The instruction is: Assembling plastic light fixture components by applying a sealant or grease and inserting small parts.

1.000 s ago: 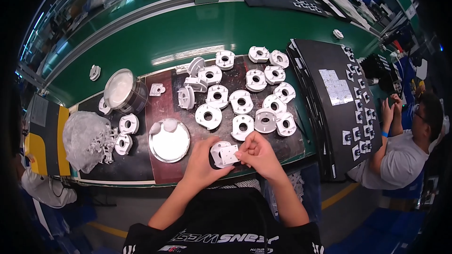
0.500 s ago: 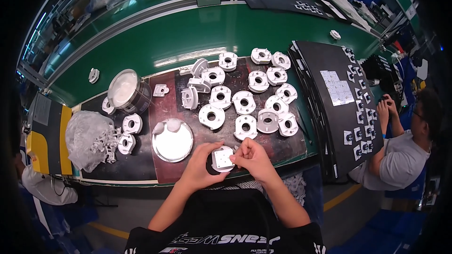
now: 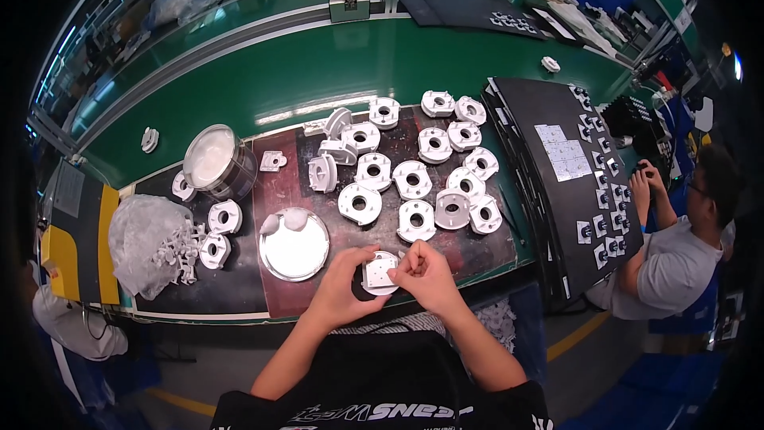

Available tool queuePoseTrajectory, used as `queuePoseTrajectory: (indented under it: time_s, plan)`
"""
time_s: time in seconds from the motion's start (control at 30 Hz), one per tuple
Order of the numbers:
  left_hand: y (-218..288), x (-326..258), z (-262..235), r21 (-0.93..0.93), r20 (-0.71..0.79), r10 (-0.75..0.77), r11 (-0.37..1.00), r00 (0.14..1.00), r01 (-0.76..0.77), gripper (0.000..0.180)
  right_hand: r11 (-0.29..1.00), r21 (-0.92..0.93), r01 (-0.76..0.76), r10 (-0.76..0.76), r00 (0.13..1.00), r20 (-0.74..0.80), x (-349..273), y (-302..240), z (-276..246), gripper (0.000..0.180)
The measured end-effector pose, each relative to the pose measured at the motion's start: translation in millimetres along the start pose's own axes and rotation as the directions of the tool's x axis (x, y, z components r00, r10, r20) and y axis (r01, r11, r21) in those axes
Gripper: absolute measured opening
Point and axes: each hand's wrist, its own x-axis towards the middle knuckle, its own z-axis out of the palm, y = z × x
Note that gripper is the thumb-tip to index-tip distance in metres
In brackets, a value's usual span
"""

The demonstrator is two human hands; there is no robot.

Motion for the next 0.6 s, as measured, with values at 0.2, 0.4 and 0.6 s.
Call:
queuePoseTrajectory:
  time_s: [0.2, 0.4, 0.6]
  plan:
    - [-2, -2, 2, 0.062, -0.023, 0.097, 0.994, 0.995, -0.095, 0.060, 1.000, -0.030, -0.009, 0.010, 0.999, 0.043, 5, 2, -2, 0.036]
    - [4, -8, 4, 0.194, -0.152, 0.086, 0.979, 0.985, -0.056, 0.048, 0.945, -0.292, 0.148, -0.149, 0.989, 0.019, 6, 8, 8, 0.027]
    - [5, -9, 6, 0.193, -0.209, 0.065, 0.981, 0.976, -0.024, 0.049, 0.945, -0.294, 0.142, -0.133, 0.990, 0.052, 2, 5, 3, 0.019]
